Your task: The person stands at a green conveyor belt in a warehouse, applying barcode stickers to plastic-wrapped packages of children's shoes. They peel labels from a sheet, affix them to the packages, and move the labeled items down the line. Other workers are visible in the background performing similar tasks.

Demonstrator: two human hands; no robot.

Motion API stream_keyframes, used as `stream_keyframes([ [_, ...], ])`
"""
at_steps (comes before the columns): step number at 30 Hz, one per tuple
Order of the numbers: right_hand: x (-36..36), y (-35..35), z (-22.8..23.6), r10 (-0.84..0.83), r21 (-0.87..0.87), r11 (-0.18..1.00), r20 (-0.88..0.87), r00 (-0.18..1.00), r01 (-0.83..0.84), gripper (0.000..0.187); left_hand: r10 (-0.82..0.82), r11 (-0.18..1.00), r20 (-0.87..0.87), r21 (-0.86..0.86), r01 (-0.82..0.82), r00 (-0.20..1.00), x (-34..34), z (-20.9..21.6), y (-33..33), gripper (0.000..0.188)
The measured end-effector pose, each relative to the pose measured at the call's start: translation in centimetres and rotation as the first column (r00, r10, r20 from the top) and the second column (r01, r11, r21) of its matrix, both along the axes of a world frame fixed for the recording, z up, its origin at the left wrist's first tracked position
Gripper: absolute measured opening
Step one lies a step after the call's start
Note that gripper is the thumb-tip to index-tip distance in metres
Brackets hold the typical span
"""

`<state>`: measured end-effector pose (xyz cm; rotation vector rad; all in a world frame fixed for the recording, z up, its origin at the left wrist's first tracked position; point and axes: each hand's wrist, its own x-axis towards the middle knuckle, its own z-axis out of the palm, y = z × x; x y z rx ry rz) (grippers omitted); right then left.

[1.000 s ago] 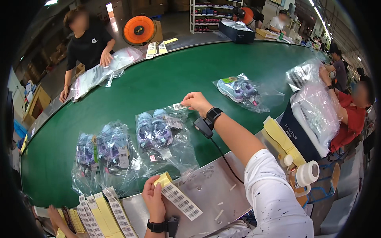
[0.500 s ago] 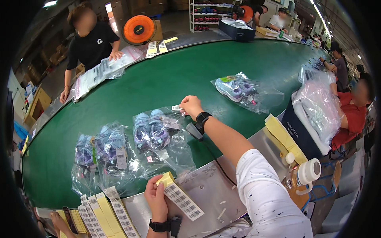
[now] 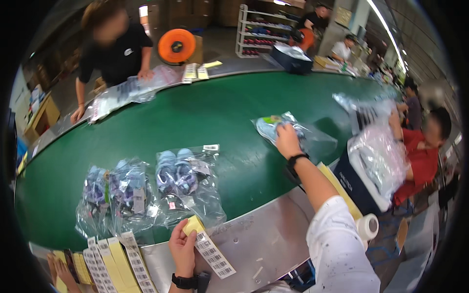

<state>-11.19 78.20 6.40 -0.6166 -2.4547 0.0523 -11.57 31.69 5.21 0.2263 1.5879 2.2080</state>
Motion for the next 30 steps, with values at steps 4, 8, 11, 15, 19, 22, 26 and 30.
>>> stream_keyframes([
  [4,-0.5,-0.9,-1.7,0.118,0.109,0.985,0.152,0.981,-0.136,0.036,-0.005,0.993,-0.091,-0.116,-0.005,0.996,-0.7,-0.3,-2.9,0.04],
  [8,-1.3,-0.1,-4.2,0.099,-0.68,0.722,-0.077,0.992,-0.125,0.032,-0.093,0.954,-0.083,-0.292,0.065,0.992,-1.0,-1.5,-3.5,0.03],
  [11,-1.5,0.7,-4.6,0.047,-0.102,0.994,0.073,0.996,-0.04,0.032,-0.101,0.991,-0.252,-0.111,0.075,0.962,-2.3,-4.2,-3.1,0.025],
  [15,-7.3,-7.9,-3.7,0.278,-0.354,0.891,-0.067,0.958,-0.283,0.026,-0.119,0.991,-0.136,-0.075,0.109,0.984,-2.7,-1.7,-5.8,0.023],
  [19,-7.2,-23.9,2.6,0.42,-0.732,0.444,-0.339,0.841,-0.517,0.021,-0.073,0.997,-0.142,0.016,0.076,0.987,-3.1,-3.0,-6.3,0.022],
  [22,-3.8,-30.8,4.6,0.576,-0.683,0.346,-0.387,0.72,-0.644,0.019,-0.029,0.976,-0.084,0.215,0.046,0.996,-3.7,-3.6,-5.3,0.022],
  [26,1.8,-36.7,6.5,0.721,-0.86,0.362,0.014,0.692,-0.36,0.015,0.016,0.989,-0.129,0.149,0.003,0.992,-4.3,-3.8,-5.0,0.023],
  [30,3.3,-37.5,5.2,0.661,-0.926,0.243,-0.061,0.748,-0.29,0.014,0.214,0.975,-0.225,0.114,-0.192,0.951,-2.3,0.9,-6.7,0.018],
])
